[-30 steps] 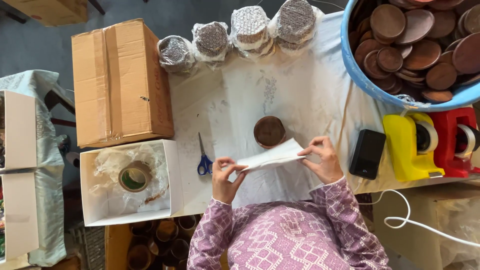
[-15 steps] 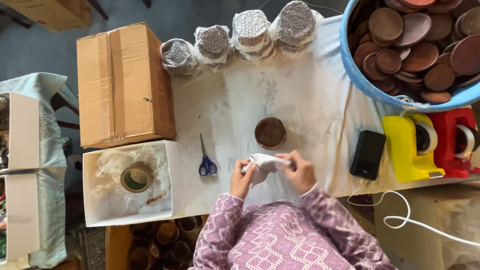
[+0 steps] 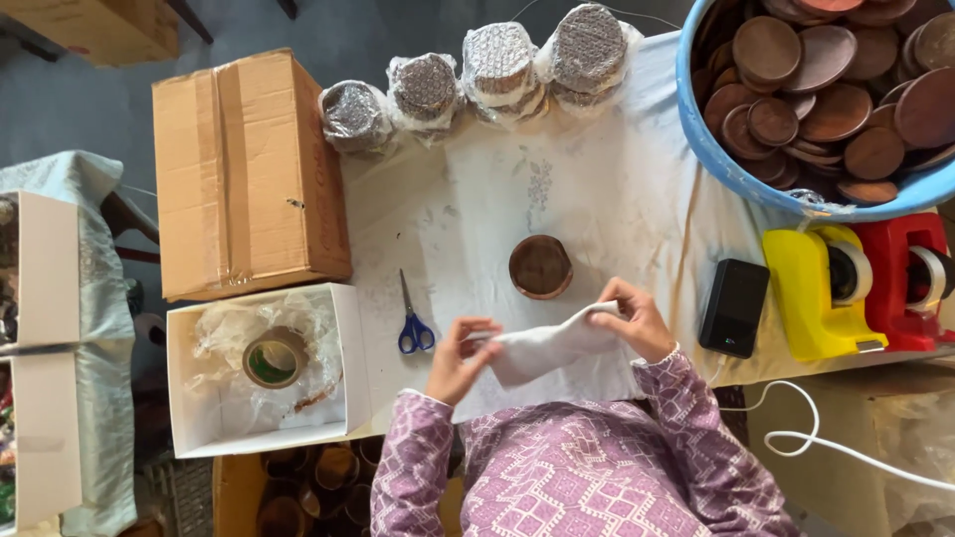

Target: The recorder is wiping clay bowls with a cloth and organizing them on a workspace.

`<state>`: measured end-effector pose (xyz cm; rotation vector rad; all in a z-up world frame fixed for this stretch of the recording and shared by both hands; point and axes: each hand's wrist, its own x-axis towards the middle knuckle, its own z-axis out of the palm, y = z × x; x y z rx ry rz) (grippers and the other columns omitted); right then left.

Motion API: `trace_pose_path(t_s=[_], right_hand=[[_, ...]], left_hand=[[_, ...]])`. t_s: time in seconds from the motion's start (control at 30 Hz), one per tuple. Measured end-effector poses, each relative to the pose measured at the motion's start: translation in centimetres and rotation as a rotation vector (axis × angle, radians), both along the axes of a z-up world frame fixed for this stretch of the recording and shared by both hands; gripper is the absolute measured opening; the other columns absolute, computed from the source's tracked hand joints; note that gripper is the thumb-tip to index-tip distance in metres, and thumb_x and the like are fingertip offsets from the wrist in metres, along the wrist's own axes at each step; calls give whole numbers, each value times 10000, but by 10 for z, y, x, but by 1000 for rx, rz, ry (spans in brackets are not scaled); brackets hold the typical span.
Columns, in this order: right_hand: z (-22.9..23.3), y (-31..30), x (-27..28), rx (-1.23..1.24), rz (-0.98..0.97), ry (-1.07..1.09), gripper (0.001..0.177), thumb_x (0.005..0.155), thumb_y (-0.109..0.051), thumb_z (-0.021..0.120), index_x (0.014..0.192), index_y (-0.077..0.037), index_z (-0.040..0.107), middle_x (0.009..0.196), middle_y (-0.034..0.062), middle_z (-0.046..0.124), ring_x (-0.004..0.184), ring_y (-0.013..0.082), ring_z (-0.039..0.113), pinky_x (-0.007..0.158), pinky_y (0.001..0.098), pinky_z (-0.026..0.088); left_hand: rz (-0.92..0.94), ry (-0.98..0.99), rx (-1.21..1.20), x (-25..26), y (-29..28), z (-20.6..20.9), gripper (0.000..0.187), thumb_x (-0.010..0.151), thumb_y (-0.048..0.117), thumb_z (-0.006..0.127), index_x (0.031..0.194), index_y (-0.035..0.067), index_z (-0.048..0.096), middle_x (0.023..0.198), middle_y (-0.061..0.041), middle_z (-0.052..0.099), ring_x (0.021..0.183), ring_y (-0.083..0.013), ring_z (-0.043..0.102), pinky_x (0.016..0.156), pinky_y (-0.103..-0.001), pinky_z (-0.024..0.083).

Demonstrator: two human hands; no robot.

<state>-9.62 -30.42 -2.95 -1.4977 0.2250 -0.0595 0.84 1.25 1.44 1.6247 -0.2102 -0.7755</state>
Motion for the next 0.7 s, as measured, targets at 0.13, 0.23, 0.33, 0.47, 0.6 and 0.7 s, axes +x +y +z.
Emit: trace_pose_path(t_s=[0.13, 0.23, 0.33, 0.47, 0.6, 0.7], right_hand=[[27, 14, 24, 17, 250, 130, 188, 853, -60, 794, 945, -47, 631, 801, -10, 581, 705, 58, 514, 606, 228, 409], [56, 19, 42, 14, 486, 32, 216, 849, -73, 814, 931, -38, 617, 832, 13, 703, 793, 73, 624, 707, 240, 494], [71, 11, 52, 92, 394, 11, 187, 874, -99, 765, 986, -37, 628, 910, -15, 699, 891, 61, 639, 765, 243, 517], [86, 2, 44, -258, 204, 114, 203, 853, -146, 787, 978, -49, 659, 838, 11, 750, 813, 74, 667, 719, 272, 532], [92, 12, 29, -581, 107, 236, 242, 849, -178, 830, 975, -39, 678, 807, 98, 745, 723, 130, 699, 686, 318, 553], [67, 30, 11, -430, 93, 217, 186, 782, -129, 792, 948, -67, 736, 830, 53, 812, 743, 149, 793, 686, 308, 641]], left_hand=[[-204, -742, -25, 6, -41, 51, 873, 671, 204, 928, 1395, 6, 482, 1337, -250, 622, 1291, -386, 547, 1108, -479, 395], [-282, -463, -280, 2, -61, 28, 974, 712, 196, 913, 1519, 73, 382, 1349, -151, 636, 1214, -284, 656, 1196, -492, 385], [-285, -541, -204, -1, -58, -23, 887, 834, 132, 901, 1559, 112, 391, 1220, -92, 739, 1154, -257, 747, 1220, -506, 436], [-469, -830, 1, -12, -43, -17, 433, 989, 127, 761, 1344, 179, 519, 1328, -96, 649, 1045, -176, 715, 821, -330, 646], [-592, -770, 258, -7, -36, -35, 218, 1005, 156, 696, 1221, 132, 709, 1234, -76, 725, 915, -197, 720, 797, -327, 629], [-281, -334, 13, -1, -26, -82, 370, 1011, 151, 702, 1354, 30, 634, 1138, -111, 734, 991, -188, 727, 849, -334, 611]])
